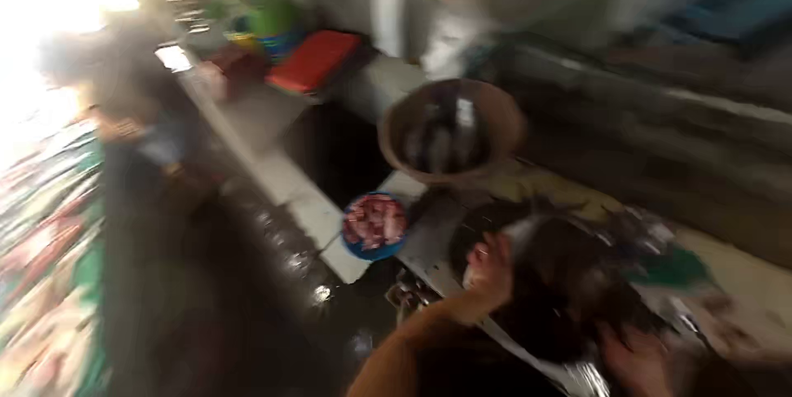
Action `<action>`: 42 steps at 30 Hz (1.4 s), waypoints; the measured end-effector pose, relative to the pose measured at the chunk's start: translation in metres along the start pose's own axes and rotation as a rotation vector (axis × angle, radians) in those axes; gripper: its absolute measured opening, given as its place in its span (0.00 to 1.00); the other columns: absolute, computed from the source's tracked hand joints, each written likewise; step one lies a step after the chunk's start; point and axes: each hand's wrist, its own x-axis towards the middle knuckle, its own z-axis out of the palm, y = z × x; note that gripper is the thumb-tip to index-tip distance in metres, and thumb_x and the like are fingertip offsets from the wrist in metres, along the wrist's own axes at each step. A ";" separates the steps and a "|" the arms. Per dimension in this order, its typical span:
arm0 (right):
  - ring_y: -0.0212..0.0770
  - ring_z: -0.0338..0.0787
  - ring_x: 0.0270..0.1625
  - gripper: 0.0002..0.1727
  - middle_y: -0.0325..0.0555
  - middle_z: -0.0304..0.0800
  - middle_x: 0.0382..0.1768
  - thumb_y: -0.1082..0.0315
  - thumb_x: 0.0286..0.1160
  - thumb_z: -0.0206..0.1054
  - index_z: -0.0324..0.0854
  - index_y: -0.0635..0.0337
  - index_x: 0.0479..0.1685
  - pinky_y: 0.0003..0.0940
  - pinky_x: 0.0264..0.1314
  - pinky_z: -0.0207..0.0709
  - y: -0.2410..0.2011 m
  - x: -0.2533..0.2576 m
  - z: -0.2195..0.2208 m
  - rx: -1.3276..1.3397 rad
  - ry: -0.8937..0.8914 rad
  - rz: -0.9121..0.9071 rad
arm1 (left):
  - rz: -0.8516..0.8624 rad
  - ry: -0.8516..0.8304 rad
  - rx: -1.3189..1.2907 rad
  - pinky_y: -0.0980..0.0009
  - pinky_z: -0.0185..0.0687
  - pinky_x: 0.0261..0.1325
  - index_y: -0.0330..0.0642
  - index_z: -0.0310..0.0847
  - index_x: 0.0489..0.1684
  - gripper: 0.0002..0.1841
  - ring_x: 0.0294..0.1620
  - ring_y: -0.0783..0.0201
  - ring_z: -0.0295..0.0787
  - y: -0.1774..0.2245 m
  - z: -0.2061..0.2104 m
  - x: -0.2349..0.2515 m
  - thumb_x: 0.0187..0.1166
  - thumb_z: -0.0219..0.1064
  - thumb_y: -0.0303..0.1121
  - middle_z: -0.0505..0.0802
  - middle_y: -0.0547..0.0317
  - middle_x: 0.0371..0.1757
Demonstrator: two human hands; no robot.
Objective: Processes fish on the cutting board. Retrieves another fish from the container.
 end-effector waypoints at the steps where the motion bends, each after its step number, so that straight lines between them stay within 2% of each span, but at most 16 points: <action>1: 0.63 0.87 0.68 0.27 0.70 0.86 0.66 0.54 0.88 0.61 0.79 0.68 0.73 0.66 0.74 0.77 -0.010 0.000 0.008 0.039 0.025 0.017 | 0.065 0.005 0.002 0.27 0.54 0.83 0.49 0.32 0.99 0.54 0.94 0.28 0.43 -0.005 0.004 0.001 0.77 0.71 0.49 0.38 0.39 0.98; 2: 0.61 0.88 0.67 0.26 0.67 0.87 0.65 0.54 0.88 0.61 0.80 0.65 0.72 0.65 0.73 0.78 -0.016 -0.001 0.010 0.064 0.010 0.065 | 0.132 -0.004 0.015 0.29 0.49 0.87 0.50 0.35 0.99 0.52 0.96 0.33 0.42 -0.007 0.004 0.008 0.79 0.66 0.56 0.39 0.45 0.98; 4: 0.51 0.91 0.63 0.29 0.58 0.88 0.65 0.51 0.90 0.56 0.74 0.59 0.81 0.55 0.69 0.84 -0.017 -0.006 0.011 0.134 -0.100 0.198 | 0.308 -0.094 0.094 0.34 0.53 0.88 0.53 0.42 0.99 0.44 0.96 0.43 0.48 -0.010 0.006 0.033 0.85 0.56 0.60 0.48 0.56 0.99; 6: 0.45 0.93 0.36 0.28 0.54 0.91 0.45 0.53 0.91 0.55 0.69 0.58 0.82 0.46 0.42 0.90 -0.015 -0.003 0.018 0.298 -0.166 0.320 | 0.502 -0.082 0.071 0.37 0.49 0.92 0.52 0.49 0.97 0.37 0.97 0.47 0.46 -0.022 0.021 0.073 0.90 0.51 0.57 0.54 0.59 0.98; 8: 0.43 0.87 0.22 0.25 0.51 0.86 0.29 0.53 0.93 0.53 0.68 0.58 0.79 0.42 0.29 0.87 -0.019 -0.006 0.031 0.424 -0.261 0.423 | 0.588 0.000 0.001 0.46 0.44 0.96 0.46 0.52 0.96 0.33 0.97 0.52 0.46 -0.038 0.039 0.097 0.94 0.44 0.50 0.58 0.55 0.96; 15: 0.44 0.85 0.16 0.22 0.52 0.83 0.24 0.51 0.93 0.54 0.68 0.55 0.74 0.41 0.20 0.85 -0.024 -0.016 0.076 0.477 -0.359 0.386 | 0.550 0.001 -0.015 0.47 0.30 0.98 0.44 0.51 0.96 0.32 0.98 0.54 0.40 -0.044 0.043 0.097 0.95 0.34 0.49 0.55 0.56 0.97; 22: 0.46 0.85 0.16 0.22 0.53 0.86 0.27 0.49 0.92 0.56 0.71 0.52 0.73 0.44 0.19 0.84 -0.041 -0.025 0.099 0.476 -0.301 0.399 | 0.583 0.020 -0.066 0.48 0.26 0.98 0.41 0.49 0.96 0.33 0.99 0.52 0.36 -0.045 0.042 0.103 0.95 0.33 0.49 0.54 0.53 0.97; 24: 0.48 0.88 0.21 0.21 0.55 0.87 0.33 0.54 0.92 0.56 0.72 0.58 0.72 0.47 0.24 0.87 -0.054 -0.005 0.099 0.453 -0.226 0.392 | 0.584 0.008 -0.062 0.49 0.24 0.98 0.38 0.44 0.96 0.35 0.99 0.49 0.32 -0.044 0.039 0.105 0.94 0.33 0.50 0.49 0.49 0.98; 26: 0.50 0.93 0.34 0.21 0.56 0.90 0.41 0.57 0.91 0.55 0.72 0.61 0.73 0.51 0.38 0.89 -0.058 0.029 0.104 0.438 -0.137 0.383 | 0.580 0.004 -0.047 0.50 0.23 0.99 0.36 0.40 0.97 0.36 0.99 0.49 0.30 -0.042 0.039 0.106 0.94 0.33 0.50 0.45 0.47 0.98; 28: 0.49 0.93 0.32 0.21 0.56 0.90 0.40 0.57 0.92 0.55 0.71 0.62 0.72 0.49 0.35 0.89 -0.061 0.061 0.111 0.458 -0.048 0.384 | 0.578 0.024 -0.037 0.51 0.21 0.98 0.36 0.39 0.97 0.36 0.99 0.50 0.29 -0.043 0.040 0.107 0.94 0.32 0.50 0.44 0.48 0.98; 30: 0.48 0.92 0.30 0.21 0.55 0.89 0.39 0.56 0.93 0.54 0.70 0.62 0.72 0.47 0.32 0.89 -0.063 0.062 0.112 0.461 -0.040 0.372 | 0.578 0.044 -0.034 0.51 0.21 0.98 0.36 0.38 0.97 0.36 0.99 0.50 0.30 -0.046 0.041 0.106 0.94 0.32 0.50 0.45 0.46 0.98; 32: 0.50 0.94 0.38 0.23 0.56 0.91 0.43 0.56 0.93 0.54 0.70 0.63 0.75 0.50 0.42 0.90 -0.062 0.029 0.112 0.439 -0.074 0.342 | 0.581 0.051 -0.025 0.50 0.22 0.98 0.36 0.37 0.97 0.36 0.99 0.50 0.30 -0.046 0.042 0.107 0.94 0.32 0.50 0.44 0.46 0.98; 35: 0.47 0.89 0.21 0.18 0.53 0.87 0.31 0.54 0.92 0.56 0.74 0.59 0.64 0.47 0.24 0.86 -0.061 -0.016 0.112 0.459 -0.157 0.368 | 0.580 0.062 0.001 0.49 0.23 0.98 0.37 0.36 0.97 0.38 0.99 0.49 0.30 -0.045 0.043 0.109 0.93 0.30 0.53 0.43 0.45 0.98; 37: 0.48 0.91 0.25 0.17 0.53 0.87 0.34 0.56 0.91 0.56 0.73 0.60 0.64 0.48 0.27 0.87 -0.062 -0.002 0.109 0.422 -0.191 0.373 | 0.571 0.062 -0.006 0.49 0.24 0.98 0.37 0.36 0.97 0.37 0.99 0.50 0.30 -0.046 0.044 0.109 0.93 0.31 0.52 0.44 0.46 0.98; 40: 0.52 0.95 0.44 0.19 0.56 0.91 0.43 0.58 0.90 0.57 0.74 0.61 0.68 0.53 0.47 0.89 -0.064 0.036 0.112 0.398 -0.088 0.332 | 0.565 0.068 -0.021 0.52 0.24 0.98 0.35 0.36 0.97 0.37 0.99 0.50 0.31 -0.047 0.045 0.111 0.94 0.31 0.52 0.44 0.45 0.98; 42: 0.52 0.95 0.45 0.18 0.56 0.91 0.44 0.58 0.90 0.56 0.74 0.61 0.68 0.53 0.48 0.89 -0.063 0.028 0.113 0.394 -0.096 0.301 | 0.564 0.074 -0.020 0.54 0.24 0.99 0.36 0.37 0.97 0.37 0.99 0.51 0.31 -0.049 0.045 0.111 0.94 0.31 0.52 0.45 0.46 0.98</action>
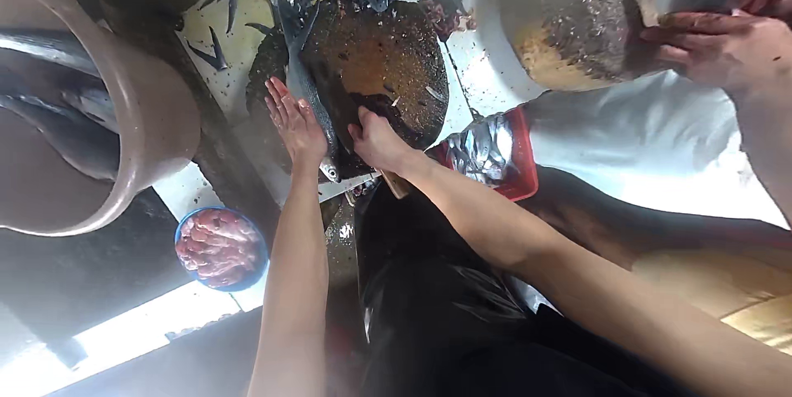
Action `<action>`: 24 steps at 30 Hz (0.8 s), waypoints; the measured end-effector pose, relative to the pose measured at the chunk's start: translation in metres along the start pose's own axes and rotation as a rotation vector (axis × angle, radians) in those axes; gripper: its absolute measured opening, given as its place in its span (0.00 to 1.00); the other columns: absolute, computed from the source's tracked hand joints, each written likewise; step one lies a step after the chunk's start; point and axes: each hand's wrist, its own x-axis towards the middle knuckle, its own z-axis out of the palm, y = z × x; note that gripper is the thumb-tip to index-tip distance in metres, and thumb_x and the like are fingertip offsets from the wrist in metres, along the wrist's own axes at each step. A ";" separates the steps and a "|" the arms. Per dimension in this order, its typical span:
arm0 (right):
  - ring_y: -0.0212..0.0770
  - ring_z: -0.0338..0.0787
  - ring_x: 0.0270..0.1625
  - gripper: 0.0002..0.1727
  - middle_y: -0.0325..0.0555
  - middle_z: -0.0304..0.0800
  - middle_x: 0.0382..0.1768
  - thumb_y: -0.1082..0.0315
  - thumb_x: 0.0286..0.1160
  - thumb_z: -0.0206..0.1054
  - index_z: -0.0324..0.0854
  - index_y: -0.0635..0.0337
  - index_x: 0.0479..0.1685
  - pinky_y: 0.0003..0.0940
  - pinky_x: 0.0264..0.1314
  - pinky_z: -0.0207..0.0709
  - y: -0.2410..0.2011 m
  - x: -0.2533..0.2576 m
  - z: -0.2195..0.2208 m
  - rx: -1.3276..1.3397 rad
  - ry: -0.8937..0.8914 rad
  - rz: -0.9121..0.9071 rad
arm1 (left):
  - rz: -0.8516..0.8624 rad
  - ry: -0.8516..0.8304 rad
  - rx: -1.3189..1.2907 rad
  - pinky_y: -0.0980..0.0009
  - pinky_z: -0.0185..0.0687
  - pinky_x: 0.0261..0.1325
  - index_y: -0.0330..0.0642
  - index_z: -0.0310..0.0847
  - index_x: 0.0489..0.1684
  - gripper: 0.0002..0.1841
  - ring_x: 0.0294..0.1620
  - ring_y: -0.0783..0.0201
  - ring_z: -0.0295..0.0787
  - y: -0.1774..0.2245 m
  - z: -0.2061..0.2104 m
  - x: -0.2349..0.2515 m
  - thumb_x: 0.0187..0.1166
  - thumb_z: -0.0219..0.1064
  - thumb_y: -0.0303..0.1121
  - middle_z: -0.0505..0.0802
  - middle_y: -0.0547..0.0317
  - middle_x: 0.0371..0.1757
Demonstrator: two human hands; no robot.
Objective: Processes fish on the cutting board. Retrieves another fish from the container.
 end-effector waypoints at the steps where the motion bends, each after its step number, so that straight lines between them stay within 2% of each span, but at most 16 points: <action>1: 0.51 0.94 0.38 0.18 0.55 0.90 0.41 0.58 0.90 0.57 0.75 0.61 0.67 0.52 0.40 0.90 0.008 -0.014 0.001 -0.008 -0.030 -0.003 | 0.009 0.009 -0.001 0.54 0.25 0.99 0.36 0.38 0.97 0.37 0.99 0.51 0.32 0.000 0.001 0.000 0.94 0.31 0.52 0.45 0.46 0.98; 3: 0.47 0.87 0.19 0.16 0.53 0.87 0.28 0.56 0.89 0.59 0.78 0.57 0.61 0.47 0.21 0.84 0.030 -0.057 0.006 0.027 -0.128 0.041 | 0.008 -0.005 0.012 0.52 0.25 0.99 0.39 0.37 0.97 0.38 0.99 0.52 0.31 0.000 0.001 -0.002 0.94 0.30 0.54 0.44 0.49 0.98; 4: 0.45 0.84 0.16 0.15 0.53 0.85 0.26 0.56 0.89 0.58 0.78 0.56 0.61 0.44 0.19 0.82 0.039 -0.076 0.005 0.039 -0.212 0.065 | 0.007 -0.013 0.027 0.52 0.26 0.99 0.41 0.36 0.98 0.38 0.99 0.52 0.31 0.000 0.001 -0.001 0.93 0.30 0.55 0.44 0.50 0.99; 7: 0.42 0.84 0.20 0.16 0.50 0.83 0.30 0.56 0.92 0.55 0.76 0.57 0.62 0.40 0.23 0.82 0.056 -0.102 0.010 0.029 -0.351 0.076 | 0.018 -0.006 0.033 0.50 0.25 0.98 0.40 0.36 0.98 0.37 0.99 0.52 0.32 0.000 0.001 -0.003 0.94 0.30 0.54 0.44 0.49 0.99; 15: 0.40 0.83 0.19 0.16 0.49 0.82 0.30 0.54 0.93 0.55 0.76 0.56 0.61 0.37 0.22 0.81 0.058 -0.095 0.021 0.073 -0.312 0.061 | 0.003 -0.039 0.007 0.54 0.24 0.98 0.37 0.34 0.97 0.39 0.99 0.50 0.29 -0.006 -0.003 0.002 0.93 0.30 0.55 0.41 0.44 0.98; 18: 0.41 0.88 0.27 0.17 0.49 0.86 0.35 0.56 0.92 0.55 0.76 0.57 0.67 0.39 0.32 0.85 0.063 -0.105 0.028 0.104 -0.219 0.034 | 0.008 -0.008 0.009 0.54 0.25 0.98 0.37 0.36 0.97 0.39 0.99 0.51 0.30 -0.004 -0.001 0.000 0.93 0.30 0.55 0.43 0.45 0.98; 19: 0.41 0.89 0.29 0.17 0.49 0.86 0.36 0.56 0.92 0.55 0.76 0.57 0.66 0.40 0.34 0.85 0.064 -0.104 0.030 0.110 -0.187 0.036 | 0.010 0.001 0.010 0.53 0.26 0.98 0.37 0.37 0.97 0.38 0.99 0.51 0.31 -0.004 -0.001 0.001 0.93 0.30 0.55 0.43 0.45 0.98; 21: 0.41 0.85 0.22 0.17 0.49 0.83 0.30 0.55 0.92 0.55 0.76 0.59 0.61 0.39 0.27 0.83 0.063 -0.097 0.027 0.136 -0.154 0.029 | 0.014 0.002 0.016 0.53 0.25 0.98 0.37 0.38 0.97 0.39 0.99 0.51 0.31 -0.006 0.001 0.002 0.93 0.29 0.55 0.44 0.45 0.98; 22: 0.41 0.84 0.18 0.17 0.51 0.83 0.28 0.56 0.93 0.56 0.76 0.62 0.61 0.38 0.22 0.81 0.052 -0.099 0.017 0.137 -0.156 0.023 | 0.015 -0.003 0.014 0.53 0.25 0.98 0.37 0.37 0.97 0.39 0.99 0.51 0.31 -0.008 0.002 0.001 0.93 0.29 0.55 0.44 0.45 0.98; 23: 0.42 0.83 0.17 0.18 0.54 0.83 0.27 0.58 0.93 0.55 0.76 0.65 0.60 0.37 0.21 0.81 0.021 -0.109 -0.005 0.098 -0.177 0.045 | 0.013 -0.011 0.014 0.53 0.25 0.98 0.37 0.37 0.97 0.39 0.99 0.51 0.31 -0.008 0.002 0.000 0.93 0.29 0.55 0.43 0.45 0.98; 24: 0.46 0.86 0.26 0.19 0.59 0.85 0.34 0.60 0.96 0.52 0.75 0.67 0.67 0.38 0.34 0.83 -0.045 -0.128 -0.050 -0.006 -0.293 0.202 | 0.010 -0.023 0.019 0.54 0.24 0.98 0.37 0.36 0.97 0.38 0.99 0.51 0.30 -0.007 0.000 -0.001 0.93 0.28 0.55 0.43 0.45 0.98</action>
